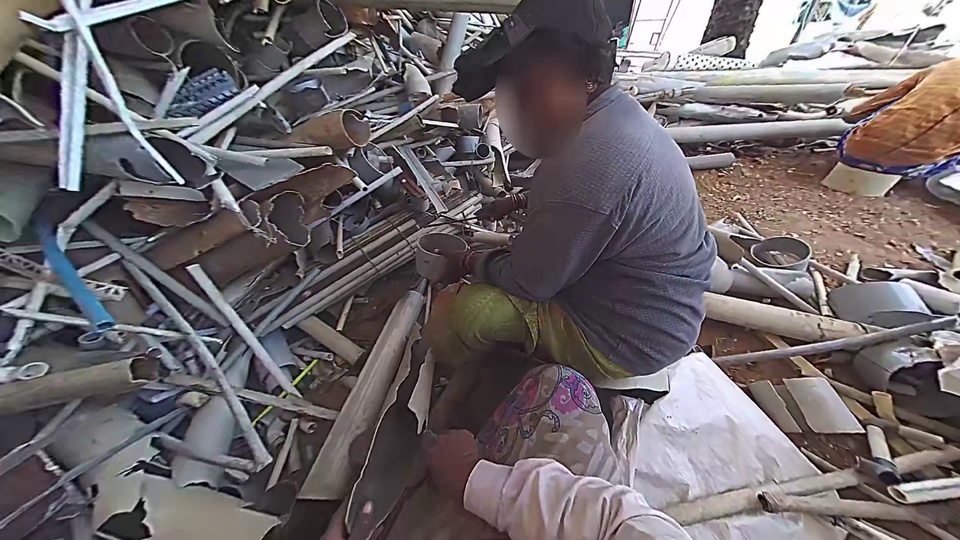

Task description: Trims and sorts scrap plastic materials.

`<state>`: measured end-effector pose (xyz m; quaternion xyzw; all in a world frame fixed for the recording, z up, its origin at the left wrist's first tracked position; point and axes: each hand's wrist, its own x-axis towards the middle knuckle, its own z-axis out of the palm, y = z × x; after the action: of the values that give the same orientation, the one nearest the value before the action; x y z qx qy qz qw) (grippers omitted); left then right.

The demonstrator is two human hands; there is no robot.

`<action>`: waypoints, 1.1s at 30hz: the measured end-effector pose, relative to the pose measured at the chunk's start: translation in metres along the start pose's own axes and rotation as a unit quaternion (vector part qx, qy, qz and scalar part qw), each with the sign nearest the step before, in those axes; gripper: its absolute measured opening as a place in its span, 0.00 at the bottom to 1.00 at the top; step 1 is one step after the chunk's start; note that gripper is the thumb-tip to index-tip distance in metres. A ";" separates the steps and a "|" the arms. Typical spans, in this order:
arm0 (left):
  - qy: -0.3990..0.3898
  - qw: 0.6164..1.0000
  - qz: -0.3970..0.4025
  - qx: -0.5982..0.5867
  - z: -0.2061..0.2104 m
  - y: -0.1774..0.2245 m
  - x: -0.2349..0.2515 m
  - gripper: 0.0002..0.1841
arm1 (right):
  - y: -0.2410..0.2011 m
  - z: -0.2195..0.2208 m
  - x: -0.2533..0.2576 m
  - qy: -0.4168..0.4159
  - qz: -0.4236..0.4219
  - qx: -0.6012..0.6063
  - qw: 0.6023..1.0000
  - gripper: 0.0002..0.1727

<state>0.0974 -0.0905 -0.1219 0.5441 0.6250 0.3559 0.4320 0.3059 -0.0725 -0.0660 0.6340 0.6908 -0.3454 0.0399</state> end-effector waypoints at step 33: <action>0.004 0.959 -0.209 -0.189 0.015 0.016 -0.030 0.22 | -0.022 0.021 -0.018 -0.032 0.008 -0.088 0.996 0.31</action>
<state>0.1180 -0.1184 -0.1079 0.3084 0.6476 0.3715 0.5895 0.2816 -0.0974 -0.0637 0.6220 0.7120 -0.3032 0.1198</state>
